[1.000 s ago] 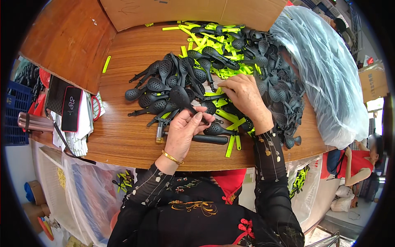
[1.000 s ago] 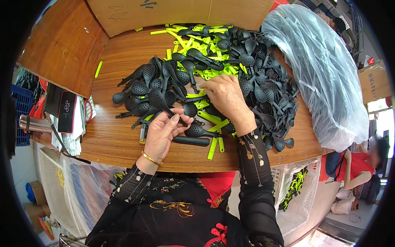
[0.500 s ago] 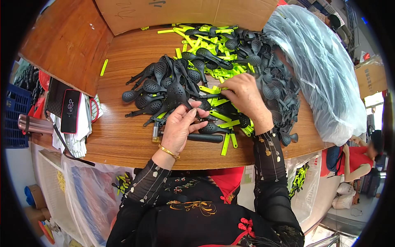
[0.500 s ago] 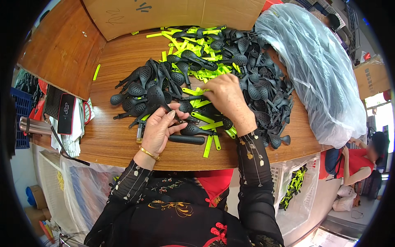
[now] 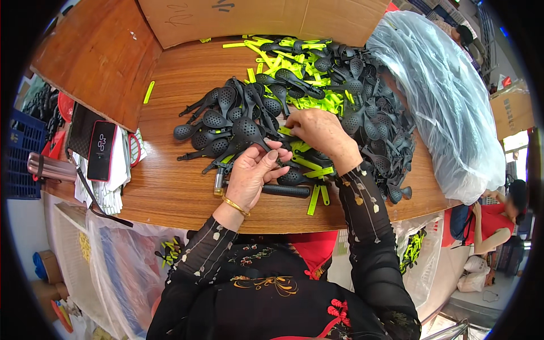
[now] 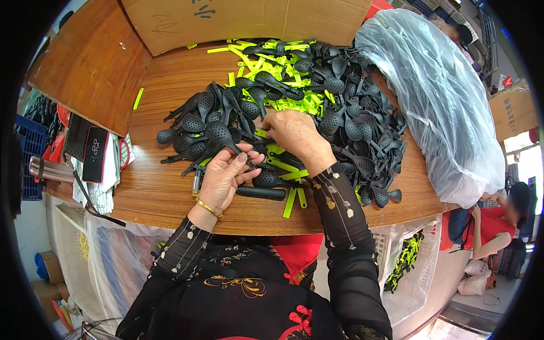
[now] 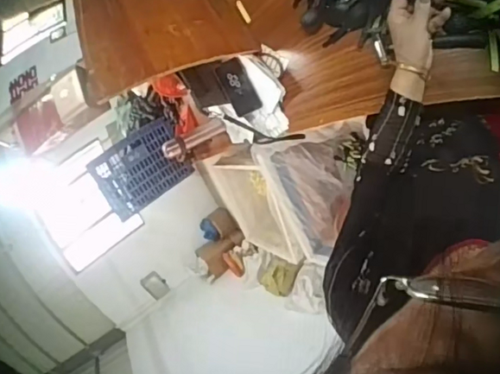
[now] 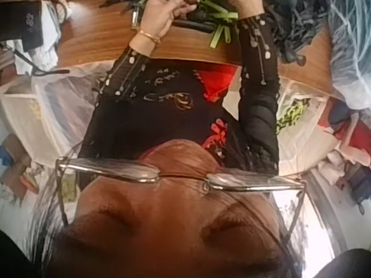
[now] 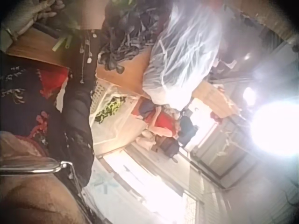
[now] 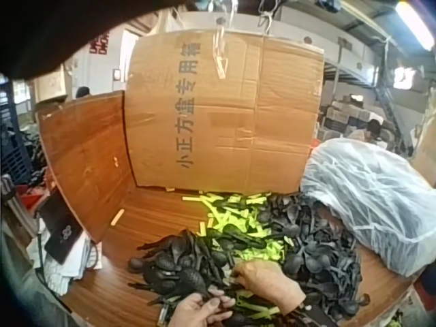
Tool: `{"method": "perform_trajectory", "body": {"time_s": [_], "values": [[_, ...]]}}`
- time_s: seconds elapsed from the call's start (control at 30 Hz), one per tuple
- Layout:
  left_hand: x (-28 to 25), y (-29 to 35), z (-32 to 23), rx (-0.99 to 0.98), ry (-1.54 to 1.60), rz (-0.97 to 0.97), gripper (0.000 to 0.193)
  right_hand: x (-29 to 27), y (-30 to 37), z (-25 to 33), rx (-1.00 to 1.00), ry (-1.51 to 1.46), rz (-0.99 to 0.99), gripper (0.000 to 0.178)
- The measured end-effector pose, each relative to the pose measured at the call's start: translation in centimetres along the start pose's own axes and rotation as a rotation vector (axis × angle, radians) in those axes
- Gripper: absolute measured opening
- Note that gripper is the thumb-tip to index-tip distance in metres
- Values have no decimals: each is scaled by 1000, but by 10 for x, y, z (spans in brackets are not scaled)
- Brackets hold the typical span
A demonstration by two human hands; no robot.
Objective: Assembling black mesh components by inserting and hammering yellow plastic strips into them.
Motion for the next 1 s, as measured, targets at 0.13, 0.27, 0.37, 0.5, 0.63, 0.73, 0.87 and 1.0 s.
{"method": "perform_trajectory", "body": {"time_s": [0.13,0.27,0.37,0.5,0.63,0.73,0.87,1.0], "values": [[-2,-1,-4,-17,26,-4,32,6,0,-10,-34,-159,90,20],[-6,0,-5,-55,91,2,33,-19,25,10,-252,-235,-497,22],[-9,4,-5,-94,170,-12,32,-14,58,35,-121,-957,-610,8],[2,10,-12,-45,240,55,29,-4,86,71,-417,-563,-572,29],[7,15,-14,27,187,-43,28,-5,93,84,-428,-340,-546,28],[12,19,-25,64,234,-81,22,0,94,78,-402,-357,-556,32],[15,18,-24,104,214,-69,22,-1,94,77,-350,-411,-659,41],[6,20,-20,97,188,-123,23,-3,92,86,-378,-261,-569,42]]}}
Point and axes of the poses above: each hand's wrist, its own y-axis away from the middle knuckle, its own x-axis out of the palm, z = x × y, the point moved 4 cm from there along -y, towards the middle knuckle, and after that the axes turned 11 degrees about -y, right-handed, at the moved point
